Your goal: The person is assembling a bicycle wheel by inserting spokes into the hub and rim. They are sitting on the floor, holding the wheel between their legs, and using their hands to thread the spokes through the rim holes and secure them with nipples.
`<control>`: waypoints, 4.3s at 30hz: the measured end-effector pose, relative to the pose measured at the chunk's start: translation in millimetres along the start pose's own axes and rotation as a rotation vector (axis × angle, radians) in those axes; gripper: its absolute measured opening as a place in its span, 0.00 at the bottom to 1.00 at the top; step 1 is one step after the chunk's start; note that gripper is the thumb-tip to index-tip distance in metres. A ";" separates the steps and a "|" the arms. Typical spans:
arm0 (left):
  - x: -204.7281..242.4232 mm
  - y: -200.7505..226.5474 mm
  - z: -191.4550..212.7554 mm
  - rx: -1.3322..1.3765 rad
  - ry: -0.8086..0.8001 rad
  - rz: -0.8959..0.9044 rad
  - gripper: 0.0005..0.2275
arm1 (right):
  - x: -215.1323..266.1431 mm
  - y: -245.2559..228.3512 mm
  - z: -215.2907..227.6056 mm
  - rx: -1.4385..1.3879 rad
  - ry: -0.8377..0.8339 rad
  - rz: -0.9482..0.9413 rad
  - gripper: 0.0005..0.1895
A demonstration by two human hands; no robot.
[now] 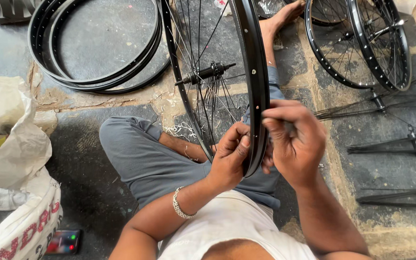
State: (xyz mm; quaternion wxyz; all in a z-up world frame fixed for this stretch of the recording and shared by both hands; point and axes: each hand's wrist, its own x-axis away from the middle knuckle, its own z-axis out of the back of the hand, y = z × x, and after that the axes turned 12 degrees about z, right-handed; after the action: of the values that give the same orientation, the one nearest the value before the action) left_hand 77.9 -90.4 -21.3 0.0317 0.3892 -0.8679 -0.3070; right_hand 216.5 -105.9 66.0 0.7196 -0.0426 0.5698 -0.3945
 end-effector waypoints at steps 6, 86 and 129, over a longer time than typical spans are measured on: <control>-3.4 2.3 -2.4 0.047 0.010 0.007 0.10 | 30.7 -6.6 5.3 0.144 0.163 -0.015 0.04; -31.7 -18.8 22.4 -0.303 0.027 -0.209 0.11 | 3.8 -34.9 21.8 0.810 -0.426 0.285 0.07; -13.3 21.0 15.2 -0.216 -0.066 -0.096 0.14 | 66.5 -13.3 -40.2 0.170 0.029 0.048 0.29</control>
State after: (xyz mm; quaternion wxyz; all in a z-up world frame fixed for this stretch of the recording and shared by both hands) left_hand 68.9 -62.8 -19.4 0.0303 0.4144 -0.8108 -0.4123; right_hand 177.9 -140.4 6.6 0.7217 0.0379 0.5456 -0.4244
